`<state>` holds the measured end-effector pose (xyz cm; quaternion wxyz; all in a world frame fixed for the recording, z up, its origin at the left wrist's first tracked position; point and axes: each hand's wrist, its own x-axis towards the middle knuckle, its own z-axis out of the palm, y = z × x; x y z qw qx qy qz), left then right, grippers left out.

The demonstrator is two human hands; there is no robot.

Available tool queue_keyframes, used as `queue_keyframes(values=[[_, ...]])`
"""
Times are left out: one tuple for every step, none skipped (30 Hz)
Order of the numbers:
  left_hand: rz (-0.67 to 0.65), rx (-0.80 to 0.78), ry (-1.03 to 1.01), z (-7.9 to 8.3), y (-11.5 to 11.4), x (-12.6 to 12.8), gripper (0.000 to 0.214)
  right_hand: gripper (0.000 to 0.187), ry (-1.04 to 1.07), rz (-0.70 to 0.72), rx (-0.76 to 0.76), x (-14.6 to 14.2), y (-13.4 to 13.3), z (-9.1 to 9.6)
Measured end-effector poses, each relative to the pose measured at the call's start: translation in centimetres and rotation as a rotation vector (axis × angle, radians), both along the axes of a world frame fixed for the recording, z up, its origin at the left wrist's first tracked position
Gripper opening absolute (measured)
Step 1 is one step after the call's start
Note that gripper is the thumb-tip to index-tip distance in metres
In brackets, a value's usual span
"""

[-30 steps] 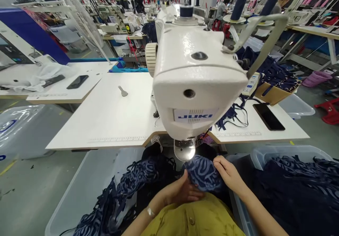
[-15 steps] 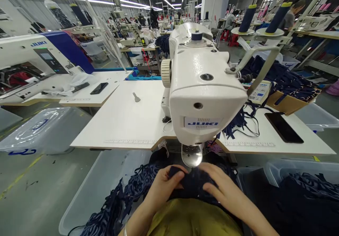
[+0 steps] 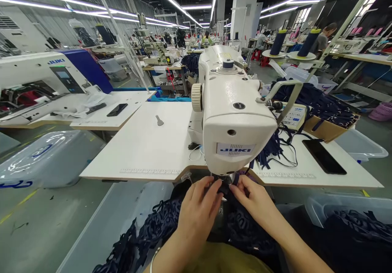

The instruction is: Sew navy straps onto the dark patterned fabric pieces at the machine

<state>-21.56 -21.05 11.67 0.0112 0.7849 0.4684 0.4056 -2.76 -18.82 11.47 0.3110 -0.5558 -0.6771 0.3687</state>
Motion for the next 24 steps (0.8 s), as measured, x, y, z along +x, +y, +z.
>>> queue_keyframes(values=[[-0.031, 0.111, 0.144, -0.2, 0.2, -0.1, 0.027, 0.029, -0.006, 0.019, -0.011, -0.1, 0.6, 0.0], [-0.081, 0.163, 0.264, -0.3, 0.3, -0.1, 0.028, 0.027, -0.002, 0.037, -0.025, -0.1, 1.1, -0.1], [-0.13, 0.174, 0.359, -0.5, 0.5, -0.2, 0.028, 0.025, 0.012, 0.046, -0.034, -0.1, 1.5, -0.2], [-0.161, 0.16, 0.43, -0.7, 0.6, -0.2, 0.029, 0.023, 0.036, 0.047, -0.036, 0.0, 1.8, -0.4], [-0.161, 0.144, 0.475, -0.9, 0.6, -0.3, 0.028, 0.021, 0.065, 0.036, -0.03, 0.2, 2.0, -0.6], [-0.136, 0.138, 0.494, -1.1, 0.7, -0.4, 0.027, 0.02, 0.098, 0.02, -0.019, 0.4, 2.0, -0.9], [-0.111, 0.139, 0.492, -1.4, 0.6, -0.4, 0.027, 0.019, 0.131, 0.003, -0.01, 0.6, 1.8, -1.2], [-0.092, 0.142, 0.477, -1.6, 0.6, -0.5, 0.026, 0.019, 0.162, -0.01, -0.003, 0.8, 1.6, -1.6], [-0.077, 0.143, 0.457, -1.9, 0.5, -0.5, 0.027, 0.019, 0.189, -0.014, 0.0, 1.1, 1.2, -2.0], [-0.069, 0.143, 0.436, -2.1, 0.4, -0.5, 0.029, 0.02, 0.208, -0.009, 0.004, 1.2, 0.9, -2.3], [-0.064, 0.144, 0.417, -2.2, 0.2, -0.5, 0.031, 0.022, 0.216, 0.0, 0.011, 1.4, 0.6, -2.5], [-0.058, 0.144, 0.404, -2.4, 0.0, -0.4, 0.034, 0.024, 0.211, 0.006, 0.022, 1.4, 0.3, -2.7], [-0.047, 0.148, 0.398, -2.5, -0.1, -0.3, 0.036, 0.025, 0.197, 0.003, 0.04, 1.4, 0.2, -2.7], [-0.027, 0.156, 0.4, -2.6, -0.3, -0.2, 0.038, 0.024, 0.178, -0.005, 0.061, 1.4, 0.2, -2.7], [0.002, 0.168, 0.41, -2.8, -0.4, -0.1, 0.039, 0.023, 0.156, -0.012, 0.073, 1.3, 0.3, -2.6], [0.034, 0.181, 0.428, -2.9, -0.5, 0.0, 0.04, 0.022, 0.133, -0.018, 0.077, 1.2, 0.5, -2.4], [0.069, 0.196, 0.449, -3.0, -0.6, 0.2, 0.04, 0.022, 0.11, -0.018, 0.078, 1.0, 0.8, -2.2], [0.101, 0.206, 0.469, -3.1, -0.7, 0.3, 0.041, 0.021, 0.085, -0.01, 0.08, 0.9, 1.1, -2.0], [0.13, 0.215, 0.486, -3.2, -0.7, 0.4, 0.042, 0.02, 0.059, 0.004, 0.088, 0.8, 1.5, -1.8], [0.152, 0.22, 0.5, -3.2, -0.8, 0.6, 0.042, 0.02, 0.037, 0.022, 0.103, 0.6, 1.8, -1.6], [0.168, 0.226, 0.51, -3.2, -0.8, 0.7, 0.043, 0.02, 0.022, 0.04, 0.126, 0.5, 2.0, -1.4], [0.182, 0.23, 0.516, -3.2, -0.8, 0.8, 0.044, 0.021, 0.013, 0.056, 0.15, 0.4, 2.3, -1.3], [0.194, 0.233, 0.519, -3.2, -0.8, 0.9, 0.044, 0.021, 0.008, 0.072, 0.166, 0.4, 2.4, -1.1], [0.203, 0.236, 0.52, -3.2, -0.9, 1.0, 0.044, 0.021, 0.005, 0.08, 0.173, 0.3, 2.5, -1.0]])
